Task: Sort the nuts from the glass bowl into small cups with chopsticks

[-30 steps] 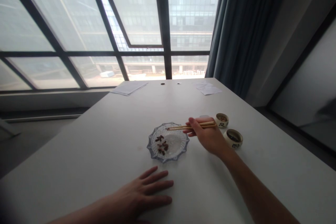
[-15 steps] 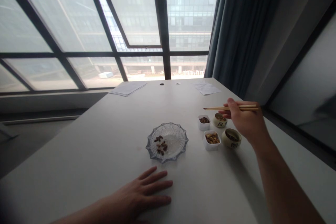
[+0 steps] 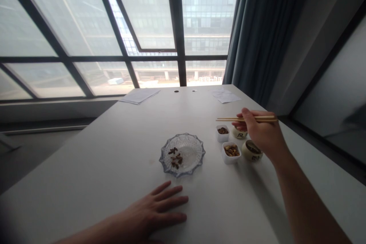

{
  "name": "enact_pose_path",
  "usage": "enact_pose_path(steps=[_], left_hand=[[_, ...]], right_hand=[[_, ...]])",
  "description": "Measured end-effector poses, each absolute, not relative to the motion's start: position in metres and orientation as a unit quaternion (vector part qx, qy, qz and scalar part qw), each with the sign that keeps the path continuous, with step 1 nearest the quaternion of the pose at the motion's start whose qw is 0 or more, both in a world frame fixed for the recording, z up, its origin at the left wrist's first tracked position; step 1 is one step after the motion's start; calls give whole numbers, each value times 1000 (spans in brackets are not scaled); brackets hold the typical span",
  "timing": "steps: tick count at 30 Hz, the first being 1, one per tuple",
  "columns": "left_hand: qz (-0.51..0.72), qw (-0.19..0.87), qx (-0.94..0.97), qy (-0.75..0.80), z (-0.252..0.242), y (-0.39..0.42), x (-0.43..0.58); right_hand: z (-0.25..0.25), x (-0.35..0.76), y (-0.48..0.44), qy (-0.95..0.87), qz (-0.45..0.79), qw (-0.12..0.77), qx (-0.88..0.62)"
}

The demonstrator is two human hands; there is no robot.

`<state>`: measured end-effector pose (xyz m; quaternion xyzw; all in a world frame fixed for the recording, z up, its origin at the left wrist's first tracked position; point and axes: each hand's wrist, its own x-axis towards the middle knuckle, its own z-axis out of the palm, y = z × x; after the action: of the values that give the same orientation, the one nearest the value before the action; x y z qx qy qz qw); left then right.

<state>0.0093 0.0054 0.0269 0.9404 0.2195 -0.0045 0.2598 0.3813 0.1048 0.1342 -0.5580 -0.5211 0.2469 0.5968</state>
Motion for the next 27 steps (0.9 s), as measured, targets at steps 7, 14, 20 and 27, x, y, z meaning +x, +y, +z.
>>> enact_pose_path(steps=[7, 14, 20, 27], left_hand=[[2, 250, 944, 215, 29, 5, 10], [-9, 259, 941, 216, 29, 5, 10], [-15, 251, 943, 217, 31, 5, 11], [5, 259, 943, 206, 26, 6, 9]], right_hand=[[136, 355, 92, -570, 338, 528, -531], [125, 330, 82, -700, 442, 349, -440], [106, 316, 86, -740, 456, 266, -417], [97, 307, 88, -728, 475, 277, -410]])
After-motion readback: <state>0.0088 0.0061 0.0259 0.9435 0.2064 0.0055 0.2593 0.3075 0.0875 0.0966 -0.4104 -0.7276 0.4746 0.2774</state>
